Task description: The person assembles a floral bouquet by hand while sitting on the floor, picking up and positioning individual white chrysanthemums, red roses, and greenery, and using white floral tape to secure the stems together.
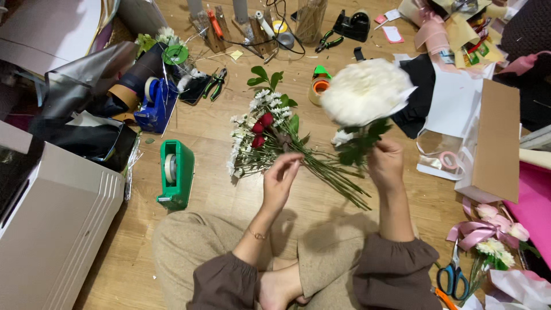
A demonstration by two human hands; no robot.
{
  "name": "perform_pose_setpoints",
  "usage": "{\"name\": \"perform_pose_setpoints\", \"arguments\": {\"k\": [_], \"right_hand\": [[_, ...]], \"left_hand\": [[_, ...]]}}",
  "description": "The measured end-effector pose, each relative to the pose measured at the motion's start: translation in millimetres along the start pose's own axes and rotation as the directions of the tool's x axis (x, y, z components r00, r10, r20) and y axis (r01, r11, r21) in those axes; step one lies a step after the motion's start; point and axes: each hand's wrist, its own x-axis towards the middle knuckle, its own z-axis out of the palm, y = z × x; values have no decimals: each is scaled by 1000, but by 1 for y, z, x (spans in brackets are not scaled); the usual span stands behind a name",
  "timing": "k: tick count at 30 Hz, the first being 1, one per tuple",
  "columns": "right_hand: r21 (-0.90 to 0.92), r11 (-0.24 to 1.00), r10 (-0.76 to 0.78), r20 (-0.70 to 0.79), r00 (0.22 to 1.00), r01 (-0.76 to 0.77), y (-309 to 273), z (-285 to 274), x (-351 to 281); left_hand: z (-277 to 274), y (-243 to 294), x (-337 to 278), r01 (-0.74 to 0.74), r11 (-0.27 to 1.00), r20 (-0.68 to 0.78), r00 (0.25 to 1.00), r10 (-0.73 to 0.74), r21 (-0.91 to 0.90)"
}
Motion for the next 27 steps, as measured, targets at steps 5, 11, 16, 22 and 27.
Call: {"name": "perform_pose_setpoints", "arguments": {"k": [5,11,16,22,27], "right_hand": [[-97,987,142,201,969,-125,21,23,-35],[-117,969,247,380,891,-218,-55,109,-82],[-97,941,333,439,834,-325,-33,124,-95],[-105,900,428,396,812,-423,24,95,-99],[-191,827,562,313,766,-529,27,103,-108]], "left_hand": [[-16,-30,16,-38,999,-26,999,37,-27],[-51,-12,3,-62,996,-19,998,63,63],[-69,-6,-26,-65,989,-37,997,70,131],[-97,1,-43,-61,977,-47,996,72,202],[-93,-2,-44,-44,963,-50,997,59,267]]}}
